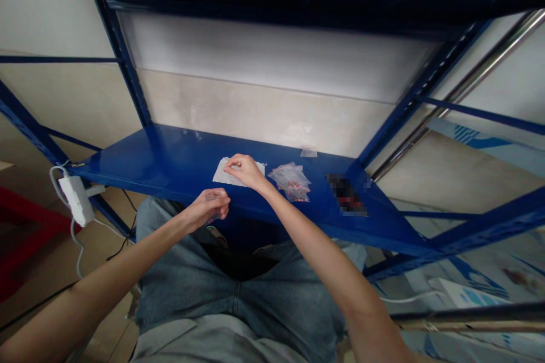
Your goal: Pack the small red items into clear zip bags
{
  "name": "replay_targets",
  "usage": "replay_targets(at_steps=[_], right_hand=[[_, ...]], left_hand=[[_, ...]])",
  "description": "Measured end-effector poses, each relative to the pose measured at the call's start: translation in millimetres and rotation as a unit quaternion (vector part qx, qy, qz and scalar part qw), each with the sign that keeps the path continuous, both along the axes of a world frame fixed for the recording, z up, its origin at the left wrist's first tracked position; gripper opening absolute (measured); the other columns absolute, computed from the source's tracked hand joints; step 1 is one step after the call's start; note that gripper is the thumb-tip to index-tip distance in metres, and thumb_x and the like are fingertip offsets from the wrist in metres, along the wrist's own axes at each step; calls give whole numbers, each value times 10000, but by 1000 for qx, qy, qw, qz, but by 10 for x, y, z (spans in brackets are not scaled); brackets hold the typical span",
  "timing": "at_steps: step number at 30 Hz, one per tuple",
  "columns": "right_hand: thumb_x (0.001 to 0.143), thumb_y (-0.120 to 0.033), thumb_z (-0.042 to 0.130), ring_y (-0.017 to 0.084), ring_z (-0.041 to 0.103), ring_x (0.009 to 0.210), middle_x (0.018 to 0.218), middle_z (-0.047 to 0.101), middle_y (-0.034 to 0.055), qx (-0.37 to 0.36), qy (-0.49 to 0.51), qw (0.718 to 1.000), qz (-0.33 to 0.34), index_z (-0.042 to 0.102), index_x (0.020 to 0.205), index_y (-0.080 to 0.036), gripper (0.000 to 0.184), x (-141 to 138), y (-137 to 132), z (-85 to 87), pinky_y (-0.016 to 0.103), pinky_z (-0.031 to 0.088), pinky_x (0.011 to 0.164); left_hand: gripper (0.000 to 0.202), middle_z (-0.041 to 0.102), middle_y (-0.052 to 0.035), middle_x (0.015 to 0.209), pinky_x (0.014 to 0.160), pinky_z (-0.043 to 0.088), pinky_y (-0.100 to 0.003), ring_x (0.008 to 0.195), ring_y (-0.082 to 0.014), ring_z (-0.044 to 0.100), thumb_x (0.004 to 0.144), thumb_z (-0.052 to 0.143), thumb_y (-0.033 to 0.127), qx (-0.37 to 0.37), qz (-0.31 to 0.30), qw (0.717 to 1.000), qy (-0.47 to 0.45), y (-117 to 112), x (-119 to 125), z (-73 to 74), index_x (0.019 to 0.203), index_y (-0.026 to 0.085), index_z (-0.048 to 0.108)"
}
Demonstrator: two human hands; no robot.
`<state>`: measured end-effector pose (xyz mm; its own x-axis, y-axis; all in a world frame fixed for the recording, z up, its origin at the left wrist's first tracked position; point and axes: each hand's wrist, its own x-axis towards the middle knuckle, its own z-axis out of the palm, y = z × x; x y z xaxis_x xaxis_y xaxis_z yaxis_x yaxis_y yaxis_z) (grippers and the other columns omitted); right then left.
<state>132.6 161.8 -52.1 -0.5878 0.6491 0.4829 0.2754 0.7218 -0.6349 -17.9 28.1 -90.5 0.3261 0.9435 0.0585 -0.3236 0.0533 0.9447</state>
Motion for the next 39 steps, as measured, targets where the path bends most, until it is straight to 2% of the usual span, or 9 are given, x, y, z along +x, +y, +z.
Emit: replay_targets(at_steps=[4, 6, 12, 22, 26, 30, 32, 35, 39], right_hand=[[773, -218, 735, 192, 662, 819, 844, 746, 53, 17, -41, 988, -145, 774, 762, -181, 55, 7, 404, -144, 290, 468, 754], [766, -203, 733, 198, 667, 805, 819, 752, 53, 25, -65, 981, -181, 781, 754, -183, 53, 1, 532, -197, 290, 468, 747], [795, -177, 690, 203, 684, 832, 827, 769, 54, 48, -104, 976, -188, 797, 762, -200, 114, -51, 670, -268, 282, 470, 778], [738, -172, 716, 239, 671, 901, 884, 766, 75, 65, -146, 967, -201, 799, 767, -206, 94, -178, 680, -308, 323, 477, 864], [734, -156, 698, 231, 678, 862, 832, 757, 65, 49, -124, 968, -210, 789, 739, -200, 101, -221, 668, -272, 326, 498, 844], [792, -181, 644, 209, 679, 858, 908, 745, 68, 35, -76, 972, -219, 780, 813, -179, 137, -272, 592, -158, 321, 527, 807], [814, -232, 652, 203, 676, 872, 953, 735, 70, 18, -30, 982, -185, 774, 853, -175, 140, -275, 481, -67, 321, 535, 792], [809, -332, 713, 210, 670, 941, 986, 727, 66, -35, 48, 997, -41, 771, 868, -192, 163, -227, 200, 106, 339, 526, 823], [799, -390, 759, 212, 659, 1000, 1058, 711, 69, -75, 15, 989, 130, 778, 848, -208, 190, -122, -250, 328, 353, 506, 869]], left_hand=[[339, 564, 10, 586, 556, 414, -238, 539, -112, 558, 770, 788, 377, -3, -5, 1000, -11, -12, 0, 10, 719, 161, 533], [343, 564, 8, 588, 557, 412, -237, 541, -112, 558, 775, 785, 378, -1, -10, 1000, -11, -14, -2, 7, 713, 161, 528], [365, 570, 3, 589, 554, 407, -236, 540, -115, 565, 766, 793, 409, 0, -11, 1000, -9, 0, -3, 1, 707, 161, 531], [365, 578, 0, 587, 557, 411, -240, 538, -114, 561, 767, 790, 412, 10, -14, 1000, -6, -5, -10, 21, 694, 159, 537], [365, 580, -1, 589, 559, 414, -242, 537, -114, 563, 766, 791, 416, 10, -15, 1000, -8, -5, -5, 15, 697, 158, 543], [361, 577, -1, 588, 550, 408, -236, 537, -113, 562, 768, 788, 406, 10, -16, 1000, -6, -16, -9, 25, 696, 159, 536], [359, 577, -1, 591, 558, 415, -238, 544, -114, 565, 766, 789, 402, 10, -12, 1000, -7, -16, -12, 28, 699, 160, 533], [370, 576, 1, 594, 571, 427, -242, 554, -116, 570, 749, 802, 415, 5, -7, 1000, -9, -9, -17, 28, 705, 161, 536], [377, 579, 0, 597, 567, 424, -237, 559, -115, 573, 746, 805, 418, 4, -11, 1000, -1, -10, -23, 33, 697, 157, 538]])
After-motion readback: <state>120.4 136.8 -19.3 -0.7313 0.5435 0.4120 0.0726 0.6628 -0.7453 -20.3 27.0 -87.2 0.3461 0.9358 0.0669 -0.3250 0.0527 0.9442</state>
